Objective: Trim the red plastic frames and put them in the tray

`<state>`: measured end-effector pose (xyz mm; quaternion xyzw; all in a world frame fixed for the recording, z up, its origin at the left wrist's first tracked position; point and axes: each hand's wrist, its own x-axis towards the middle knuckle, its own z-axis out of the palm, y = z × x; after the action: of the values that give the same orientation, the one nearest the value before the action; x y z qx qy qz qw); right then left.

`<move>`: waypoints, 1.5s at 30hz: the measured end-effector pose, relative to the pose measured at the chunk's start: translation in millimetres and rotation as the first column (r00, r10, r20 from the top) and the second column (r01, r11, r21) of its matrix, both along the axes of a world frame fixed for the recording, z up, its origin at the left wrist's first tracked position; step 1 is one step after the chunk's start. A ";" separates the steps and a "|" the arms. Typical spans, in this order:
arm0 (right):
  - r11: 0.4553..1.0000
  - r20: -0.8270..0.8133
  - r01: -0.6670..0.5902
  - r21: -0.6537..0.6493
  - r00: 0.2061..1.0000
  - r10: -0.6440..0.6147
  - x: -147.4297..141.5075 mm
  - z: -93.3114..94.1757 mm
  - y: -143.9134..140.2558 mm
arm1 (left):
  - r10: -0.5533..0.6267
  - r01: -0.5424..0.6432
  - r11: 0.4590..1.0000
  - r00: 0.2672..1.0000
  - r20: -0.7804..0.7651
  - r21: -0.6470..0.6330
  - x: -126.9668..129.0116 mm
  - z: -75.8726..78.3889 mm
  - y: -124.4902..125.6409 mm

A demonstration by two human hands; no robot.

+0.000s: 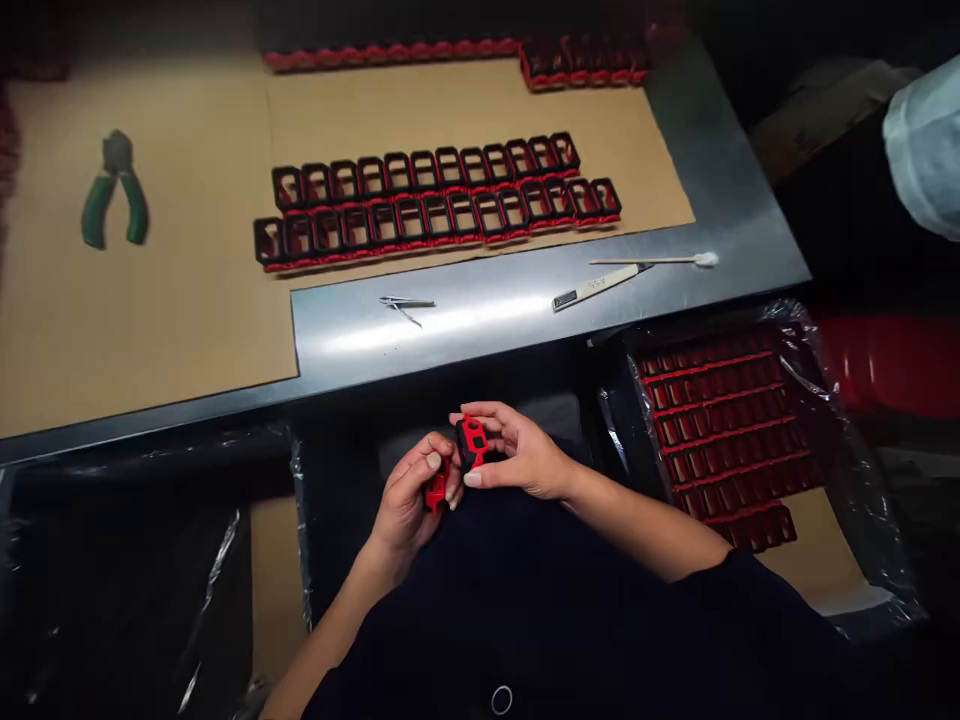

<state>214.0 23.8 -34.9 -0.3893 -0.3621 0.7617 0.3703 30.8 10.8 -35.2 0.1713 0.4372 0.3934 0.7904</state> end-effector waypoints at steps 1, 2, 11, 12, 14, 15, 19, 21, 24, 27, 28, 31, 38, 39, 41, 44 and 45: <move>0.998 0.024 -0.026 0.060 0.999 0.025 -1.9 2.1 -2.5 | -0.011 0.011 1.000 1.000 -0.015 -0.003 -0.5 -0.5 -2.6; 0.992 0.056 -0.043 0.119 0.998 0.036 -3.6 4.0 -4.5 | -0.021 0.021 1.000 0.999 -0.027 -0.008 -1.4 -0.7 -5.1; 0.793 0.402 -0.235 0.562 0.916 -0.014 -4.4 7.1 -1.3 | -0.082 0.090 0.993 0.992 -0.097 0.080 -14.7 2.4 -12.9; 0.780 0.407 -0.240 0.578 0.913 -0.021 -4.5 6.4 -0.7 | -0.093 0.102 0.991 0.990 -0.107 0.081 -15.5 2.2 -13.0; 0.756 0.416 -0.247 0.606 0.909 -0.036 -4.9 4.9 0.2 | -0.119 0.131 0.987 0.984 -0.132 0.090 -16.3 1.1 -13.1; 0.737 0.420 -0.253 0.627 0.906 -0.046 -5.1 4.2 0.5 | -0.131 0.146 0.985 0.980 -0.147 0.097 -16.4 0.4 -13.0; 0.679 0.436 -0.274 0.681 0.897 -0.074 -2.3 5.4 -0.3 | -0.145 0.179 0.975 0.963 -0.228 0.134 -15.8 0.0 -12.3; 0.744 0.431 -0.249 0.620 0.901 -0.058 2.7 8.1 -2.2 | -0.133 0.199 0.966 0.929 -0.344 0.164 -15.8 2.4 -11.7; 0.947 0.303 -0.110 0.301 0.953 0.014 12.8 11.1 -4.9 | -0.084 0.297 0.916 0.801 -0.592 0.271 -16.9 6.7 -10.5; 0.987 0.122 -0.112 -0.116 0.984 0.126 18.7 11.5 -5.7 | 0.023 0.430 0.793 0.687 -0.727 0.431 -17.5 8.4 -9.3; 0.968 0.083 -0.138 -0.208 0.984 0.158 18.7 11.6 -5.7 | 0.047 0.469 0.747 0.670 -0.741 0.472 -17.3 8.4 -8.9; 0.929 0.041 -0.161 -0.333 0.982 0.185 15.0 13.0 -5.7 | 0.050 0.554 0.652 0.650 -0.759 0.517 -16.8 8.0 -7.9; 0.988 0.271 -0.149 0.033 0.953 0.134 9.5 20.6 -7.8 | 0.023 0.366 0.831 0.730 -0.683 0.419 -22.9 2.4 -10.3; 0.973 0.325 -0.166 0.161 0.940 0.107 9.2 21.8 -7.9 | -0.004 0.309 0.873 0.778 -0.629 0.377 -23.4 0.2 -12.0; 0.897 0.399 -0.222 0.381 0.915 0.057 8.0 23.9 -7.3 | -0.037 0.202 0.931 0.882 -0.470 0.305 -23.4 -4.1 -16.2; 0.772 0.447 -0.299 0.560 0.894 0.022 5.5 25.4 -5.5 | -0.016 0.123 0.940 0.947 -0.321 0.318 -21.3 -5.4 -22.2; 0.739 0.462 -0.319 0.593 0.887 0.012 4.7 25.4 -4.9 | -0.005 0.131 0.924 0.943 -0.332 0.359 -20.5 -3.9 -23.6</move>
<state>218.7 18.9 -9.5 -0.3577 -0.7113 0.5120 0.3225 10.2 -12.8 -39.1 0.3973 0.4716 0.4080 0.6732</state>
